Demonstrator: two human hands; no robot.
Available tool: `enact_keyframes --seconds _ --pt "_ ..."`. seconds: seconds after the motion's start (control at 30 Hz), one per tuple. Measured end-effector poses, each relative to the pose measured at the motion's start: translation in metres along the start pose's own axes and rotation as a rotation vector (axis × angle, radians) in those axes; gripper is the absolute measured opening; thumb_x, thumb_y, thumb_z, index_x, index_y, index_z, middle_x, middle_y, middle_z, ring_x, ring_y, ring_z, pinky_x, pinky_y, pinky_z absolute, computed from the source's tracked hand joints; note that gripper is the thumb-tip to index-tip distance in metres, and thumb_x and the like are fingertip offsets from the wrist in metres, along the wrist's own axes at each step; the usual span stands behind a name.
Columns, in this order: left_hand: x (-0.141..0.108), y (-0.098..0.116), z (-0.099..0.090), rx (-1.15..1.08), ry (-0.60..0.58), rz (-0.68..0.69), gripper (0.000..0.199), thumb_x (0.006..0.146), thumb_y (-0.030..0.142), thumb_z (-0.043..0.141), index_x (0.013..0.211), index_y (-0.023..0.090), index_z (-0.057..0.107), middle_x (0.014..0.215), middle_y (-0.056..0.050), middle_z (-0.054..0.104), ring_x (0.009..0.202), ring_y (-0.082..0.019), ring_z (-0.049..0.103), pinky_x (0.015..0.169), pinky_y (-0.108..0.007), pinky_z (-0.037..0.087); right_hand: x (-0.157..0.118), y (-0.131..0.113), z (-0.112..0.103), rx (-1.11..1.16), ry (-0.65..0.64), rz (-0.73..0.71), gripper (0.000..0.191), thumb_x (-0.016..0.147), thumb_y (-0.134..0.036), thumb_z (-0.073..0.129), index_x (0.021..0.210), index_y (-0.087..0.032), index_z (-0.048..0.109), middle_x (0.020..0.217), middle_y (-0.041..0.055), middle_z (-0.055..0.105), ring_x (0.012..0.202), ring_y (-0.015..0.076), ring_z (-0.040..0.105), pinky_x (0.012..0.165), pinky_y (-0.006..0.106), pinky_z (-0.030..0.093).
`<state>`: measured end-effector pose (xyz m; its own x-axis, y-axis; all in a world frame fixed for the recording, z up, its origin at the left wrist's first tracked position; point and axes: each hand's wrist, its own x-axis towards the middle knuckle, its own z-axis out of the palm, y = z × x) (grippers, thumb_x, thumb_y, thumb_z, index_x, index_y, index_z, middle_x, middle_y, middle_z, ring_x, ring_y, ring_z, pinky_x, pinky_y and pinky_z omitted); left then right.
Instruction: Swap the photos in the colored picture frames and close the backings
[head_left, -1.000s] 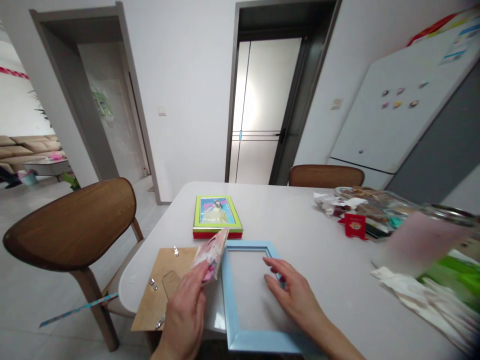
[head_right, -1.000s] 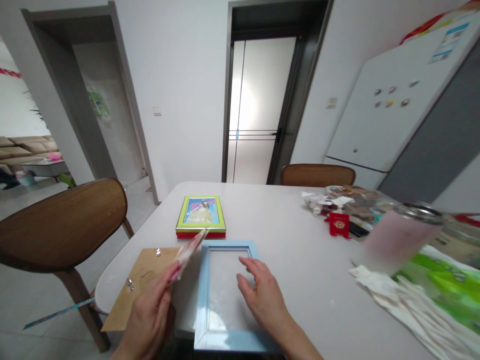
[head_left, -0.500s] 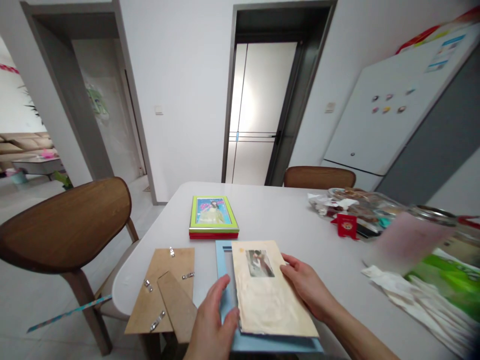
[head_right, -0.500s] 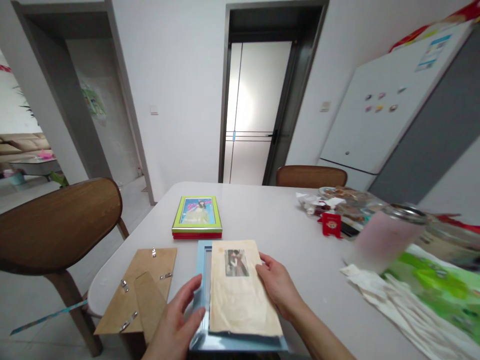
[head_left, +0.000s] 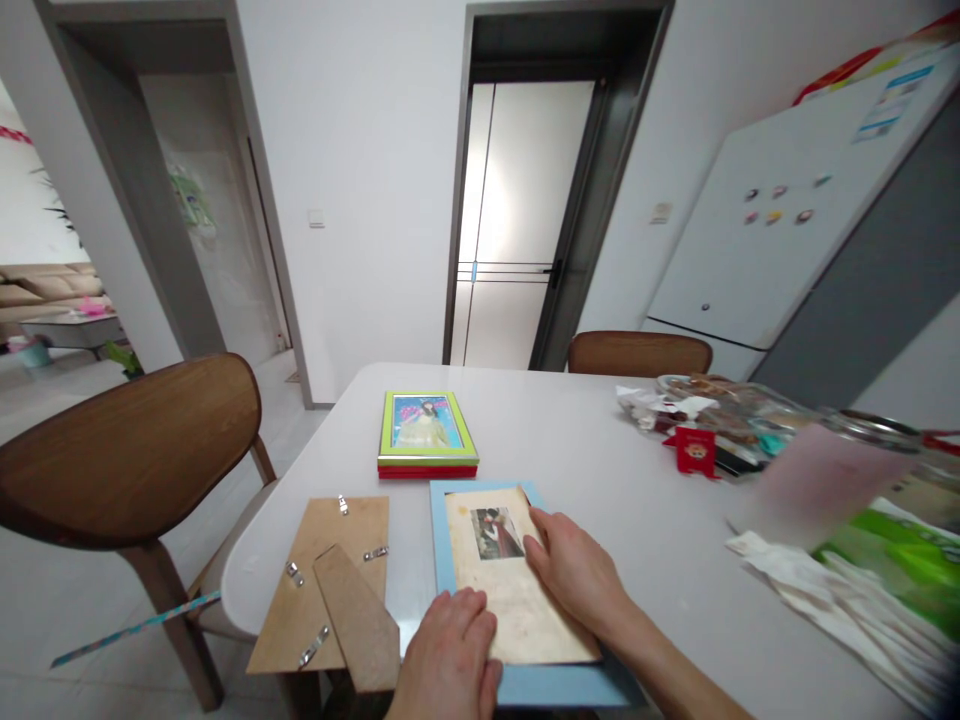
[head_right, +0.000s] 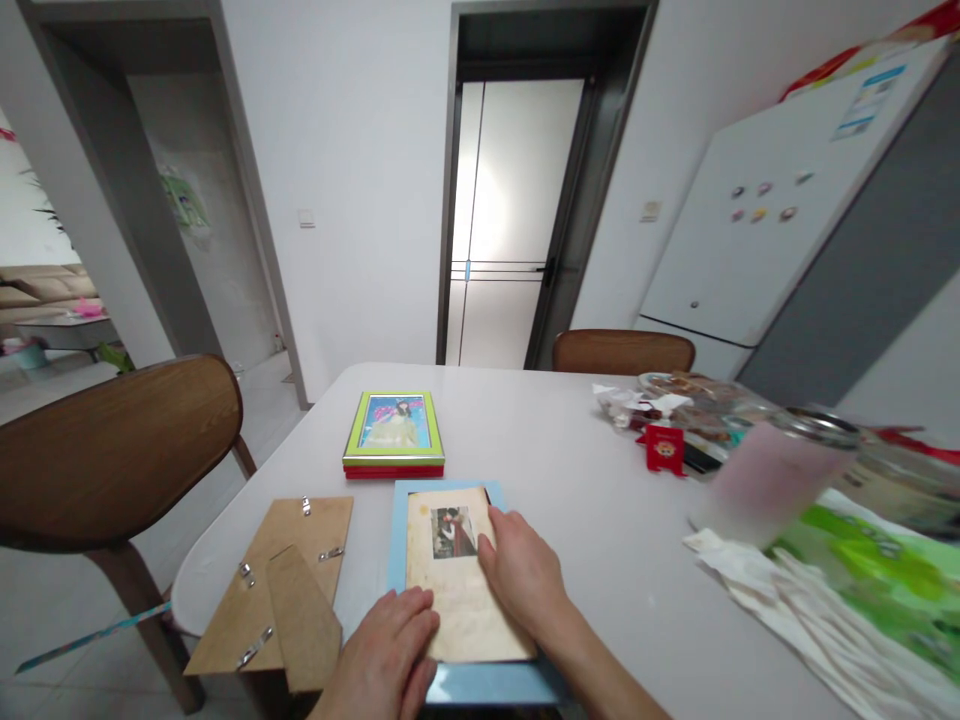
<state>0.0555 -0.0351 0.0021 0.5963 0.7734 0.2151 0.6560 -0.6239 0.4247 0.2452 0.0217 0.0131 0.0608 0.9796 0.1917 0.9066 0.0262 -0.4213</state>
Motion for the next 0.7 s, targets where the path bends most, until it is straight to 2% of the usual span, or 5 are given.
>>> enact_keyframes --seconds 0.23,0.33,0.4,0.57,0.7 --pt "0.0 0.004 0.0 0.016 -0.002 -0.019 0.034 0.069 0.015 0.049 0.103 0.014 0.054 0.112 -0.011 0.055 0.105 -0.025 0.049 0.093 -0.041 0.037 -0.006 0.004 0.011 -0.218 0.145 -0.09 0.04 0.072 -0.025 0.047 0.11 -0.014 0.049 0.094 0.0108 0.052 0.088 0.0225 0.047 0.074 0.031 0.039" --pt "-0.02 -0.013 -0.015 0.03 -0.028 0.038 0.05 0.066 0.021 0.055 0.115 0.015 0.044 0.122 -0.013 0.047 0.113 -0.026 0.042 0.093 -0.042 0.037 -0.007 0.003 0.009 -0.13 0.146 -0.142 0.035 0.074 -0.025 0.044 0.107 -0.014 0.053 0.099 0.0119 0.052 0.091 0.0226 0.046 0.078 0.034 0.038" --pt "-0.041 -0.035 -0.028 0.102 -0.007 -0.036 0.065 0.06 0.021 0.061 0.12 0.019 0.039 0.129 -0.012 0.038 0.117 -0.028 0.035 0.094 -0.047 0.033 -0.012 -0.004 0.005 -0.026 0.109 -0.206 0.033 0.075 -0.026 0.043 0.105 -0.014 0.053 0.105 0.0118 0.051 0.094 0.0221 0.046 0.081 0.035 0.037" --pt "-0.091 -0.103 -0.039 0.397 0.179 -0.406 0.071 0.053 0.012 0.057 0.121 0.02 0.037 0.131 -0.013 0.036 0.119 -0.032 0.031 0.092 -0.052 0.031 -0.036 -0.057 0.007 0.211 -0.132 -0.403 0.029 0.075 -0.027 0.046 0.101 -0.018 0.056 0.098 0.0075 0.058 0.092 0.0189 0.048 0.086 0.034 0.033" --pt "-0.103 -0.132 -0.03 0.451 0.327 -0.261 0.058 0.063 0.01 0.05 0.119 0.019 0.039 0.123 -0.012 0.045 0.112 -0.025 0.043 0.089 -0.039 0.041 -0.05 -0.114 0.031 0.206 -0.189 -0.464 0.043 0.065 -0.042 0.056 0.104 -0.024 0.053 0.093 0.006 0.057 0.088 0.0224 0.046 0.081 0.039 0.032"
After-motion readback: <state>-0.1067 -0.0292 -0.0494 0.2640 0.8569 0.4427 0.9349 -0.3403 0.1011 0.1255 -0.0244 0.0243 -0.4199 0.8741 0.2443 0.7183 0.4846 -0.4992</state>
